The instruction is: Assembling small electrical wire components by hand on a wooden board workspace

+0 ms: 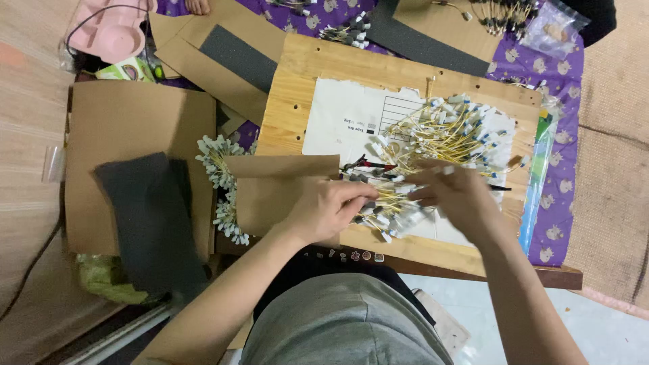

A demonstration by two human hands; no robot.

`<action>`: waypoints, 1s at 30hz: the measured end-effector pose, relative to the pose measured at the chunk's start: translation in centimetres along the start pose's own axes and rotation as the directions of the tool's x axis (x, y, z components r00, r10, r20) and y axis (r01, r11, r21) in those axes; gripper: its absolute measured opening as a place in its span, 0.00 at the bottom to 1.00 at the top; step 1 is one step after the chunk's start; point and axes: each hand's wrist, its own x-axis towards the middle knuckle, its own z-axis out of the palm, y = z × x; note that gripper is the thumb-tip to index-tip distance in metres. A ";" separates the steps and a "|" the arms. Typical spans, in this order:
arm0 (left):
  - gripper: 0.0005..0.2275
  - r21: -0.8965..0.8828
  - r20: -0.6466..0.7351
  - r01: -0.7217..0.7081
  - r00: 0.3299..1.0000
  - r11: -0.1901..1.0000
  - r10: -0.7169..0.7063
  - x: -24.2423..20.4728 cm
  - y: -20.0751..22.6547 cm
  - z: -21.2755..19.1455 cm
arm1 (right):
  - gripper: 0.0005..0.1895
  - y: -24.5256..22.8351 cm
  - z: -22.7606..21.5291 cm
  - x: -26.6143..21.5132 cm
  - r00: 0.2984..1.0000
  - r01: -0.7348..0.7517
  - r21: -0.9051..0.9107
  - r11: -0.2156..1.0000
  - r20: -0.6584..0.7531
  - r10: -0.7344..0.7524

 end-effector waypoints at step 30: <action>0.04 0.604 0.214 0.220 0.881 0.766 -0.422 12.3 4.6 -5.6 | 0.18 17.8 -1.3 3.5 0.927 -0.323 -0.581 0.747 -0.355 0.125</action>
